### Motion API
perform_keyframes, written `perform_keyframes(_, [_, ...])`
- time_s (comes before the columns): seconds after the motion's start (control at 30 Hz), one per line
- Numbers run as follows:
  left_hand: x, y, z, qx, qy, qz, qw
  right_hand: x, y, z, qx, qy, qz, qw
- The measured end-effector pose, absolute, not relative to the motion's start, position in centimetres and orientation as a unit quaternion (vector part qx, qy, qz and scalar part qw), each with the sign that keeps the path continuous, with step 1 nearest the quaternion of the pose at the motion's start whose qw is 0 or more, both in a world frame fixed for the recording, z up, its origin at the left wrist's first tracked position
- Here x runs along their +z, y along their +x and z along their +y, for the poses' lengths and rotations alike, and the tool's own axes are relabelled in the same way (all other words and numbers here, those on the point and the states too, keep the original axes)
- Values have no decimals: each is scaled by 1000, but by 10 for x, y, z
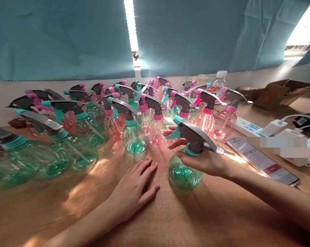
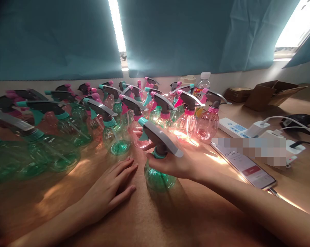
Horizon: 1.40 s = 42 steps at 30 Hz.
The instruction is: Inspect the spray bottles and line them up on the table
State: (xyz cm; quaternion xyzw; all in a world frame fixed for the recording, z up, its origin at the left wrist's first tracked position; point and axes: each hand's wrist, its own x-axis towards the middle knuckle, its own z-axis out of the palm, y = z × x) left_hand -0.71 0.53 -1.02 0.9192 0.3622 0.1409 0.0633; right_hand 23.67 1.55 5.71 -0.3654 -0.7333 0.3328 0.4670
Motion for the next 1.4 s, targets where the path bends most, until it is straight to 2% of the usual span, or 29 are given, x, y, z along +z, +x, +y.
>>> perform_keyframes(0.67, [-3,-4,6,129,919,363,87,61,235,14,317,-400,-732,451])
perform_keyframes(1.03, [-2,-5,6,127,919,363,85,65,235,12,305,-391,-716,492])
perform_keyframes(1.23, [-4,-5,6,126,920,363,82,68,238,12,285,-413,-732,460])
perform_keyframes(1.4, [-6,-6,7,135,919,363,76,72,234,14,291,-379,-754,452])
